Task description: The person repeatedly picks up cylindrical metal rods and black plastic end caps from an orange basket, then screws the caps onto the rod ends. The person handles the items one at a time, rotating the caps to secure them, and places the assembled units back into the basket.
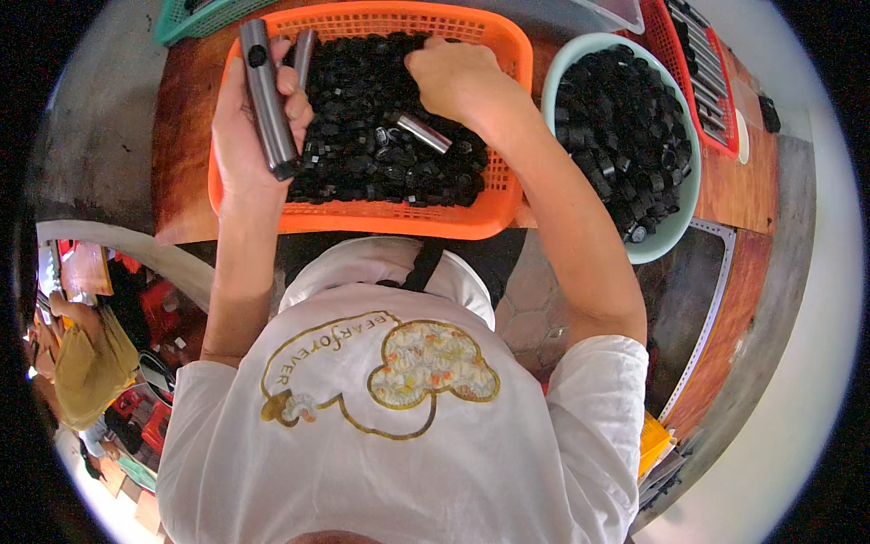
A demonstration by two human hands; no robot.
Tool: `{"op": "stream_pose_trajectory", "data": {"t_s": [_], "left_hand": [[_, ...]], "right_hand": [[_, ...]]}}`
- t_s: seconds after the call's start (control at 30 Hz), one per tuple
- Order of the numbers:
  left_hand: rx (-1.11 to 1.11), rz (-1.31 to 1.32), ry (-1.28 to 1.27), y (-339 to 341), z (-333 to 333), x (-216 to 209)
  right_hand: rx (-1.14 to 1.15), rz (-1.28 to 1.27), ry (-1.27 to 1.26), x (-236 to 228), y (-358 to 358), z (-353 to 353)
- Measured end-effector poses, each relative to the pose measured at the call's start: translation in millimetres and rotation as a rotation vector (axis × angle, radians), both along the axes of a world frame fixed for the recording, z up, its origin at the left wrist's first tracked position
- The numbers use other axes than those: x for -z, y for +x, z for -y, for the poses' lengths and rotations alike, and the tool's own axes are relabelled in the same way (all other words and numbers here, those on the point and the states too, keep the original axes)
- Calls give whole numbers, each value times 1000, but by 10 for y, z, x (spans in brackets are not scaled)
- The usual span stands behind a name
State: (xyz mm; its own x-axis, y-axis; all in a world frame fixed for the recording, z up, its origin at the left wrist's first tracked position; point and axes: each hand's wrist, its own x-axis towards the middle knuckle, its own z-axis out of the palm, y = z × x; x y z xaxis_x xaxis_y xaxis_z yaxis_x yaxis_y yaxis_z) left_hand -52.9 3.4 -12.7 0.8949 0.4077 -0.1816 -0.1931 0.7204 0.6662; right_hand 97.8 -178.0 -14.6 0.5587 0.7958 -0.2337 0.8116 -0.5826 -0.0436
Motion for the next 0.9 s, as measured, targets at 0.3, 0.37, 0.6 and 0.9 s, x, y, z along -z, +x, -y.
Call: {"op": "stream_pose_trajectory", "data": {"t_s": [0.3,0.37,0.6,0.9], "left_hand": [[184,-43,-41,-191,138,95],[187,-40,-40,-203,149,98],[218,-104,4,-158,241,49],[225,-121,38,-179,314,51]], "right_hand": [[-31,19,101,-65,-5,91],[-6,-247,321,-128,-20,84],[115,-956,732,-478,-127,-84],[149,-1145,922,-335,-326,-326]]}}
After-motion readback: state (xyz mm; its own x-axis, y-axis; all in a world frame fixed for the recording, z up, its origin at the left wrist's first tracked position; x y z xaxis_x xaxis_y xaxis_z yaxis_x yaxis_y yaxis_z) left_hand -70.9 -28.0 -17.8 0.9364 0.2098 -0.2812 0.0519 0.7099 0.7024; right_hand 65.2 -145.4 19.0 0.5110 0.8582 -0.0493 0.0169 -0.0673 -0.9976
